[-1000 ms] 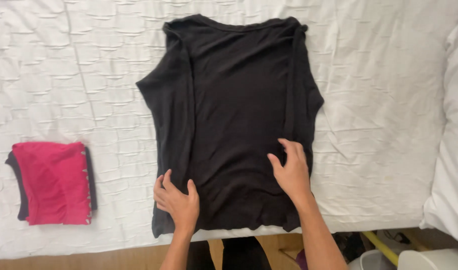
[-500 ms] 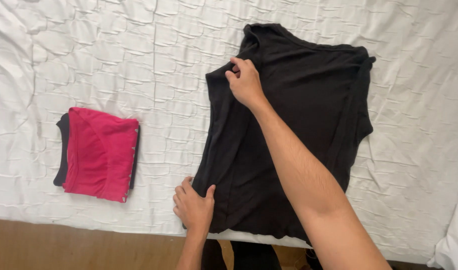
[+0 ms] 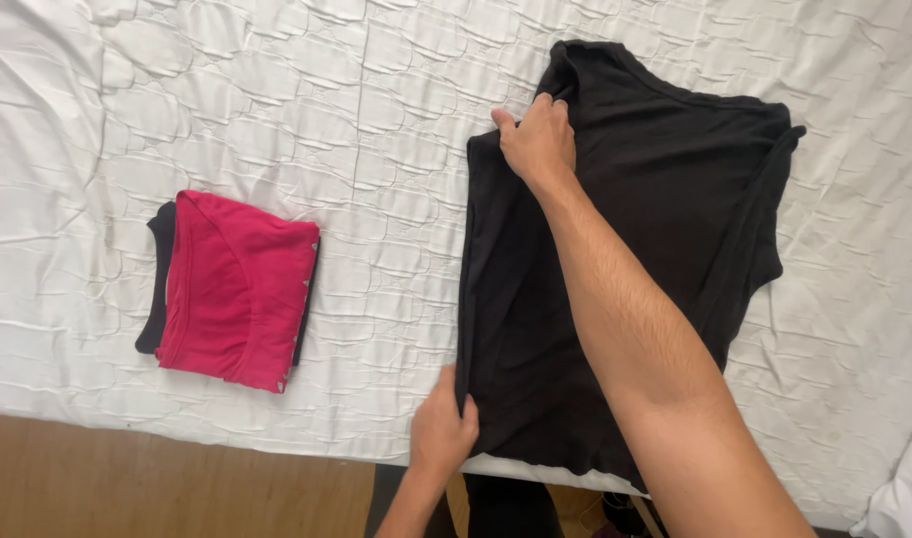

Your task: The person folds several long-sleeved shirts on a bed, including a black shirt, a purple shirt, a pink shirt, and a brown shirt. They smooth out each garment, fold the sleeves and sides, and then fold the shirt into a compact square before stacking them.

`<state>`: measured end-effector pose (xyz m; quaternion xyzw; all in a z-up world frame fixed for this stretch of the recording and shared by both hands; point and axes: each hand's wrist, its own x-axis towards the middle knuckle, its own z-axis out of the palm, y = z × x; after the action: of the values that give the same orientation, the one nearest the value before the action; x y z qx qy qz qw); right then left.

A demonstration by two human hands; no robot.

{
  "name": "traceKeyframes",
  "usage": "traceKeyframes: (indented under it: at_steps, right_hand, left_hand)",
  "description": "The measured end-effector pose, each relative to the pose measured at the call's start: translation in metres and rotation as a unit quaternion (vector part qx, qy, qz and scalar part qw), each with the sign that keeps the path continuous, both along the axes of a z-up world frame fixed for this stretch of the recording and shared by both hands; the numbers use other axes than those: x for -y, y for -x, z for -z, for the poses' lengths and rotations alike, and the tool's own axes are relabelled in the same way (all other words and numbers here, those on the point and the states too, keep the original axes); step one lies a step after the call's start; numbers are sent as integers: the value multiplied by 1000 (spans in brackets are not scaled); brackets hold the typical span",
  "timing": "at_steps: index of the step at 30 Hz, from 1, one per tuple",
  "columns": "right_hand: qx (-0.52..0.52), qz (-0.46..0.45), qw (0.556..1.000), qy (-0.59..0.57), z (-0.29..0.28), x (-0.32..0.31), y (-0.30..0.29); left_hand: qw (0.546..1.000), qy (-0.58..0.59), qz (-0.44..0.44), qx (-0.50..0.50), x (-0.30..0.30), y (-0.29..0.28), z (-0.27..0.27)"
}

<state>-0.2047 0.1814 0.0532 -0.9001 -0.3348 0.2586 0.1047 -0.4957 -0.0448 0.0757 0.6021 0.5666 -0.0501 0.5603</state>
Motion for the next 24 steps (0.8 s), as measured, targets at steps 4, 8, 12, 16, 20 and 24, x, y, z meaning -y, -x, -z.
traceKeyframes:
  at_steps: [4,8,12,16,20,24]
  right_hand:
    - [32,18,998,-52,31,14,-26]
    - [-62,57,973,-216,46,37,-66]
    - [-283,101,902,-310,58,84,-123]
    - [-331,152,884,-293,37,122,-150]
    - [-303,127,909,-257,33,147,-154]
    - [-18,-53,972,-227,6,174,-135]
  left_hand:
    - [996,-66,31,46,39,-7,6]
    - [978,-125,36,161,66,-31,-12]
    - [978,-50,108,173,90,-62,-21]
    - [972,-18,195,134,114,-90,1]
    - [966,-8,245,88,113,-105,0]
    - [961,11,245,124,109,-110,-9]
